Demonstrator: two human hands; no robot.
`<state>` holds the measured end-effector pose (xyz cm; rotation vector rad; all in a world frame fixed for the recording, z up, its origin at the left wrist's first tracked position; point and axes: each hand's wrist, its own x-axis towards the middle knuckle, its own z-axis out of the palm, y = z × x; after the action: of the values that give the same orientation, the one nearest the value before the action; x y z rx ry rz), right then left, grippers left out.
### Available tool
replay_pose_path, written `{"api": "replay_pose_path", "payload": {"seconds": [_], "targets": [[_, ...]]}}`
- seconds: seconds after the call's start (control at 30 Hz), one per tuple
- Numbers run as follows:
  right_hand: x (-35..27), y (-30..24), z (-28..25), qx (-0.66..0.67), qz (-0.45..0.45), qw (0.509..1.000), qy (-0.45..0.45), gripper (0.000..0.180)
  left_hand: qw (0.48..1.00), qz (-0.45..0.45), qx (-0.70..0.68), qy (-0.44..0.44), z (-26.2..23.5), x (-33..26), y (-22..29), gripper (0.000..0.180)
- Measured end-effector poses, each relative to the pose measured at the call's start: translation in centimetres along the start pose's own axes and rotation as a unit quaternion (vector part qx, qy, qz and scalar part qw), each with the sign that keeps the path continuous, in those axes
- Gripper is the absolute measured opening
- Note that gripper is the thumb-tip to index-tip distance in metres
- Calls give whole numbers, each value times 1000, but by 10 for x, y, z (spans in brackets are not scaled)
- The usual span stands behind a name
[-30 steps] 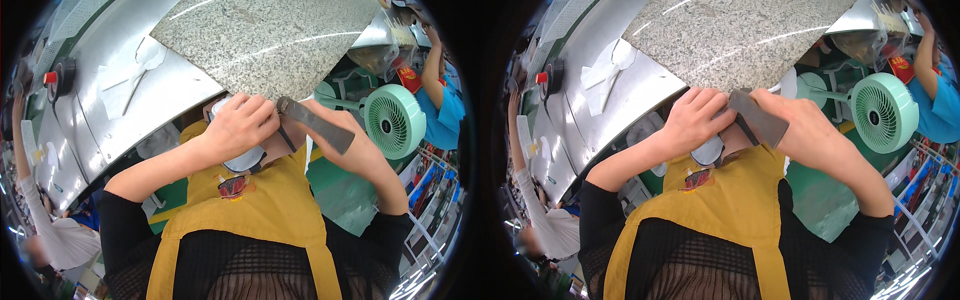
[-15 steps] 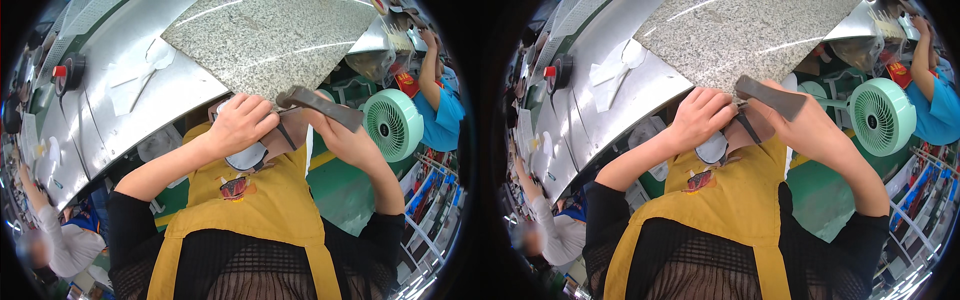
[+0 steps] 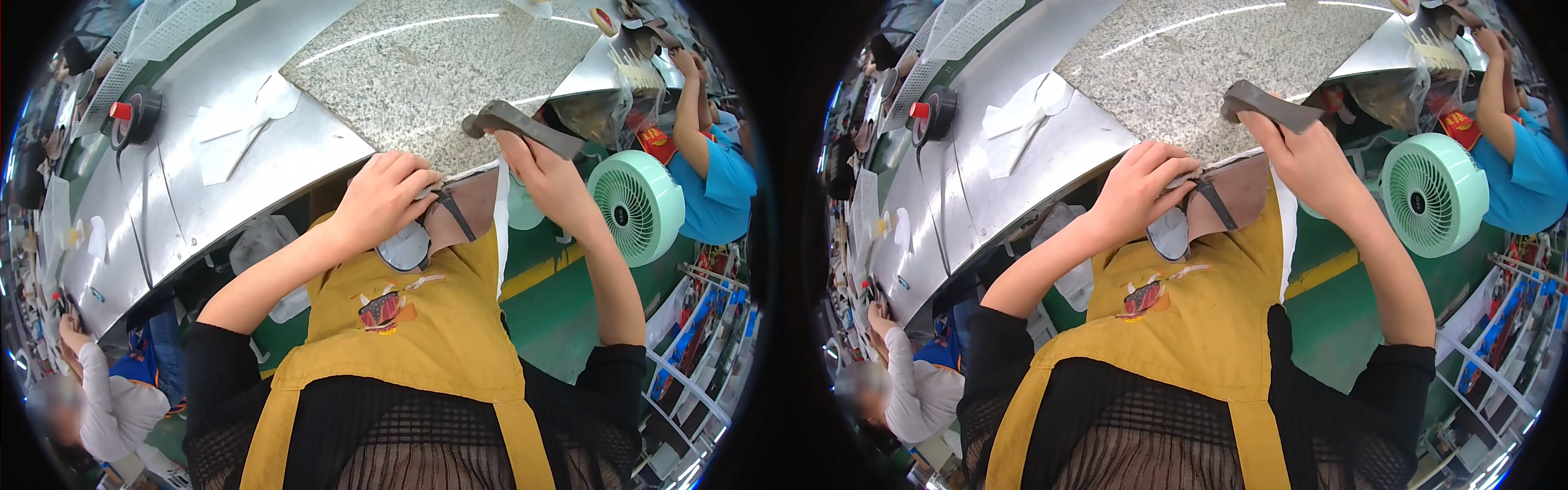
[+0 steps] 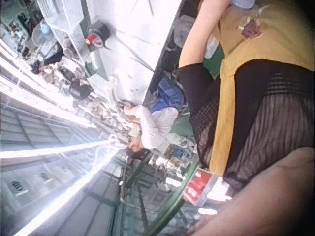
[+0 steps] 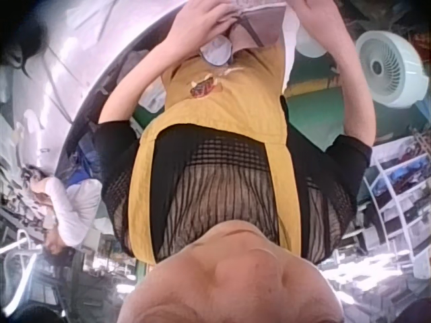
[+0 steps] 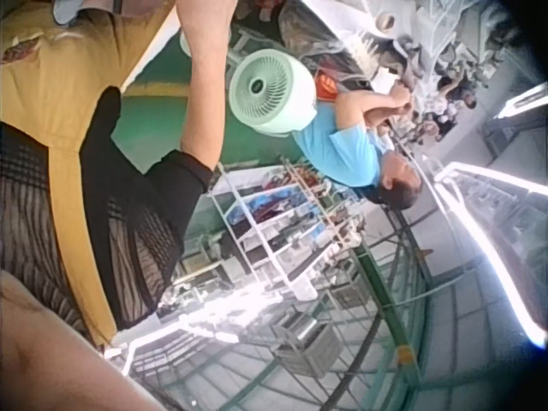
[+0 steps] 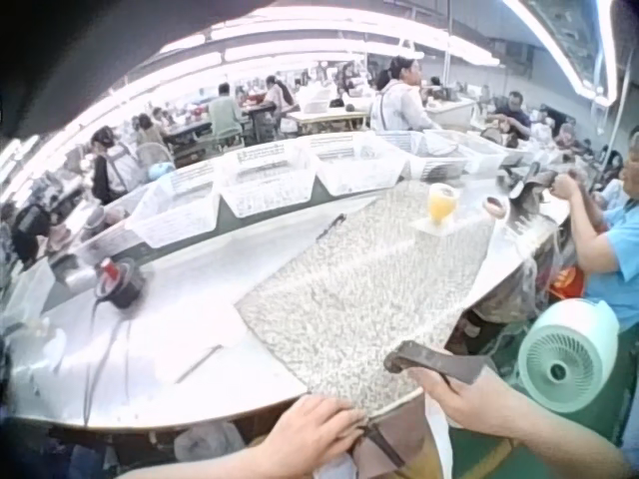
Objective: The person assembles a slip-on shoe by hand, using a hammer to secure the sole to the upper. They apply adhesive from a bottle to the shoe's interior and use a hammer to tap the sole edges onto a workbench. The process involves repeated hammering and adhesive application to complete the assembly.
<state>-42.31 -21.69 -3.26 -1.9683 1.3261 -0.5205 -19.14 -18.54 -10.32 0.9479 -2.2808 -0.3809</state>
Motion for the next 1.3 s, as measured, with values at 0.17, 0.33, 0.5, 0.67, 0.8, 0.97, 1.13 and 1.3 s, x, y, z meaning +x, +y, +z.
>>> {"api": "replay_pose_path", "payload": {"seconds": [0.17,0.33,0.5,0.67,0.8,0.97,1.13,1.3], "targets": [[25,37,6,-178,-44,979,94,29,992,-39,-85,-86,-10,-1,2,22],[37,46,5,-259,-24,960,98,33,973,-84,-149,-154,-39,-15,11,19],[9,16,21,-193,-200,956,99,29,972,-73,-138,-178,-79,-22,28,19],[-20,-26,43,130,-106,966,-196,28,959,-79,-168,-212,-110,-3,32,19],[-19,-23,43,199,-69,959,-190,29,939,-88,-243,-228,-116,14,29,19],[-19,-23,41,309,-22,934,-176,24,897,-165,-318,-260,-123,36,29,21],[-21,-26,28,512,29,849,-127,28,875,-172,-429,-144,-113,54,11,22],[-5,-17,-3,392,-43,911,117,35,793,-296,-533,1,-124,74,8,27]]}}
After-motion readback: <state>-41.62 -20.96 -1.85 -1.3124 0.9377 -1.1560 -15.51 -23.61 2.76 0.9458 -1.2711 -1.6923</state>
